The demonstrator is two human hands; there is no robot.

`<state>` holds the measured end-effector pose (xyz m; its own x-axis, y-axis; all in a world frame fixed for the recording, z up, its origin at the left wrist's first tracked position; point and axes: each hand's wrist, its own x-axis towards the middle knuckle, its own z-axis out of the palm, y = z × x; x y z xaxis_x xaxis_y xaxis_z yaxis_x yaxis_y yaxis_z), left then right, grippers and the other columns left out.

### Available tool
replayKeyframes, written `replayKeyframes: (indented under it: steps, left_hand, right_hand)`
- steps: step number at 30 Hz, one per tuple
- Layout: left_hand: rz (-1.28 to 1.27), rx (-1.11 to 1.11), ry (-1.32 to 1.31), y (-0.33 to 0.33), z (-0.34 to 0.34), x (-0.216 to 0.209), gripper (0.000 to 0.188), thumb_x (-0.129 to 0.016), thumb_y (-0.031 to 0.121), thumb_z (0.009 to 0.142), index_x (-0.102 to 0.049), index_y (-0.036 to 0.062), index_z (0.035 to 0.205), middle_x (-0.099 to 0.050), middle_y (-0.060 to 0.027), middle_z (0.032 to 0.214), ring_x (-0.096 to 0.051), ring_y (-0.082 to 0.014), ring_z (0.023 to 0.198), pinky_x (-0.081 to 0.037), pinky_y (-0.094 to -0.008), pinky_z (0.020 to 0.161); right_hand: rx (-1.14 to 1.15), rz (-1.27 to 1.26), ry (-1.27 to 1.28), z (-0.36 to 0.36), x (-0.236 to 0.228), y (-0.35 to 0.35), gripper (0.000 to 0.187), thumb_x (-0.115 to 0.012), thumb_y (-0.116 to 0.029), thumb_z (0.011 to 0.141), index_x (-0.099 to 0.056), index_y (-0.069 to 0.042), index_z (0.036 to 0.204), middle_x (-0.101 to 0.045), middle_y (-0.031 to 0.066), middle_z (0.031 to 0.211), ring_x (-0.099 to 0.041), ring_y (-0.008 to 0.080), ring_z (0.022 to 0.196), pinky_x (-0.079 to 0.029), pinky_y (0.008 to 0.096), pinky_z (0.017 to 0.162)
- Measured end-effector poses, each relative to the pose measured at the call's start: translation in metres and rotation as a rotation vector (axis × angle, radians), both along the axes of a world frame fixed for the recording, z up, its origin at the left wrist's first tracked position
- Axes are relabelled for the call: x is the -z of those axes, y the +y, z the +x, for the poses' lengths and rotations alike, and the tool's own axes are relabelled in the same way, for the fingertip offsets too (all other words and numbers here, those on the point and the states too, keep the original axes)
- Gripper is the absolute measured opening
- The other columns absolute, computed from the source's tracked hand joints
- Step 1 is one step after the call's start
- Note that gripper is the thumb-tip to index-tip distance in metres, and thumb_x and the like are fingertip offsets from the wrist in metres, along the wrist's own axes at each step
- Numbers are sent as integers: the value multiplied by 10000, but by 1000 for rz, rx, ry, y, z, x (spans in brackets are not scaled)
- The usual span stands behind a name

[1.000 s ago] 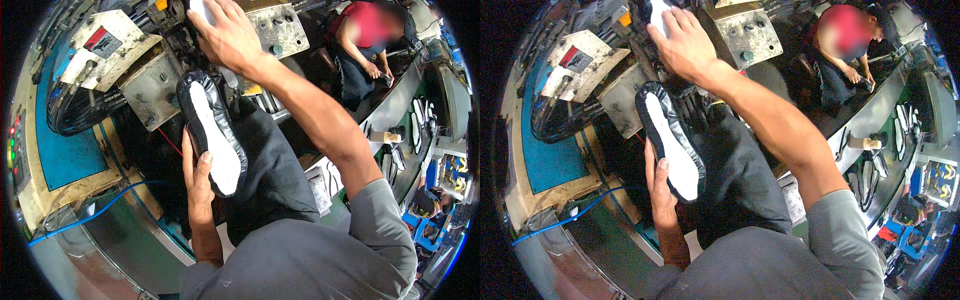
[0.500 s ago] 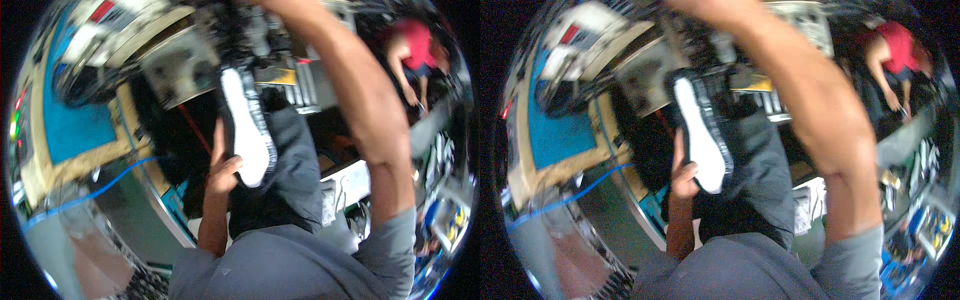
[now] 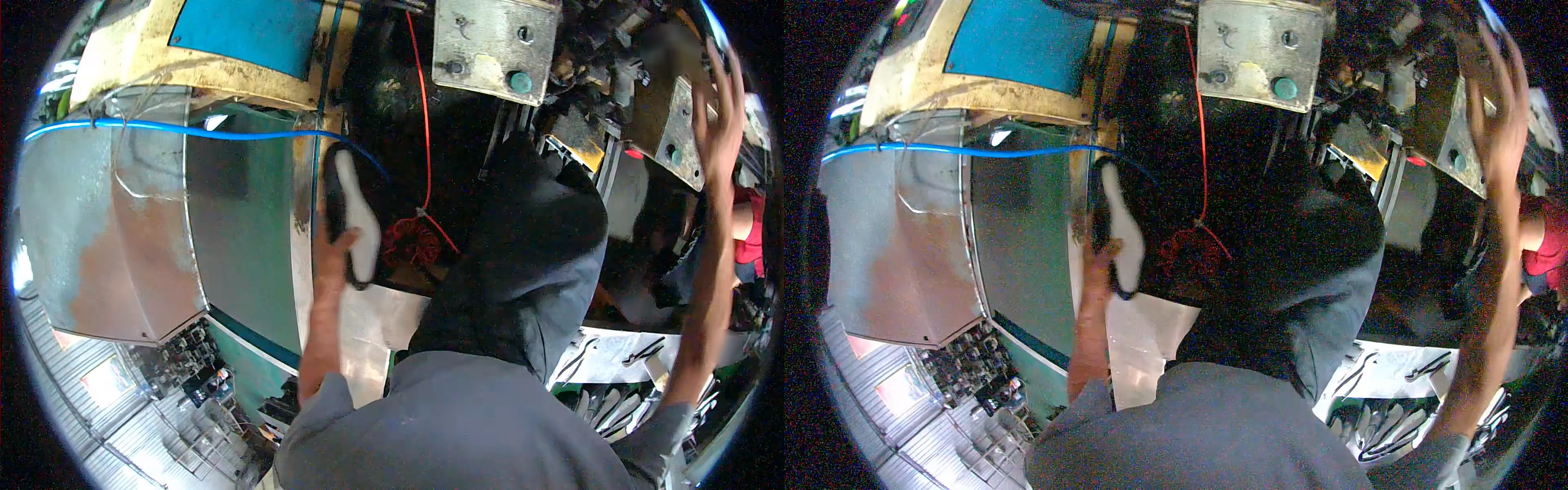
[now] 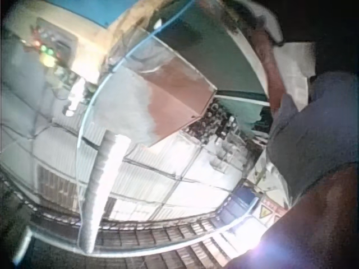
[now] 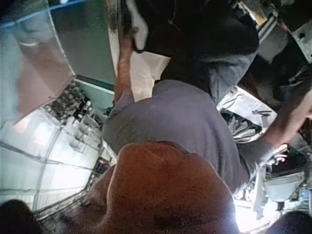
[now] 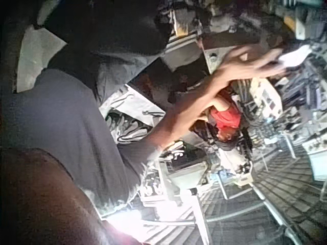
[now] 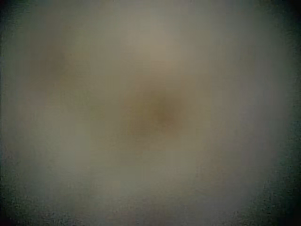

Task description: Apply adhesive and attach soles to shoe uppers using a specialized machine in a shoe factory.

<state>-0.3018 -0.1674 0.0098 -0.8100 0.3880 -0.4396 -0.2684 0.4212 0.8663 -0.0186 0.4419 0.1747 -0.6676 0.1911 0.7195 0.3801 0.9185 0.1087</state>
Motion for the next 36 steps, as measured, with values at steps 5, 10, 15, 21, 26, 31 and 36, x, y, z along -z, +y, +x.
replayKeyframes:
  steps: [5,10,15,21,26,31,36]
  left_hand:
    - [-535,-154,446,-108,-112,48,1003,-829,103,889,-303,221,1735,-311,-329,1698,-430,-499,1508,-401,-513,1235]
    - [-930,457,1165,-157,-214,102,966,-714,22,934,-269,317,1739,-180,-404,1717,-424,-603,1470,-466,-575,1164]
    - [-1352,565,956,-73,-318,131,641,-654,45,964,-539,186,1579,-494,-304,1577,-658,-473,1218,-604,-521,945]
    - [-1134,385,918,0,-452,147,635,-636,124,998,-449,178,1602,-587,-274,1493,-738,-459,1083,-621,-509,862]
    - [-464,675,843,-24,-374,139,455,-632,139,1025,-537,134,1470,-633,-243,1376,-733,-414,1043,-623,-499,860]
    - [-49,831,503,39,-204,165,293,-628,153,1051,-624,91,1337,-679,-211,1259,-727,-370,1003,-626,-489,858]
    - [-6,694,390,18,-70,105,196,-624,168,1078,-712,47,1205,-725,-179,1142,-722,-325,963,-628,-479,855]
  right_hand:
    - [150,-648,-322,111,128,-110,491,-580,41,1018,-608,-13,1505,-567,236,1574,-528,407,1475,-351,486,1281]
    - [435,-1090,-387,250,208,-192,388,-579,-192,1120,-644,-6,1454,-683,193,1440,-647,338,1350,-509,408,1123]
    - [702,-1233,-528,345,185,-237,395,-633,-292,1104,-722,44,1293,-780,209,1222,-773,278,1038,-609,378,910]
    - [780,-1592,-92,407,199,-231,419,-605,-265,1117,-665,61,1375,-771,118,1211,-740,228,1068,-617,406,895]
    - [1239,-1628,8,482,185,-409,463,-707,-123,979,-650,28,1413,-759,182,1298,-743,260,1162,-607,369,980]
    - [1731,-1863,-267,570,189,-690,285,-748,-136,908,-717,-59,1181,-726,80,933,-695,209,753,-564,372,618]
    - [2070,-2006,-577,541,200,-863,431,-751,-315,930,-657,-129,1309,-667,136,1226,-636,282,1091,-529,445,873]
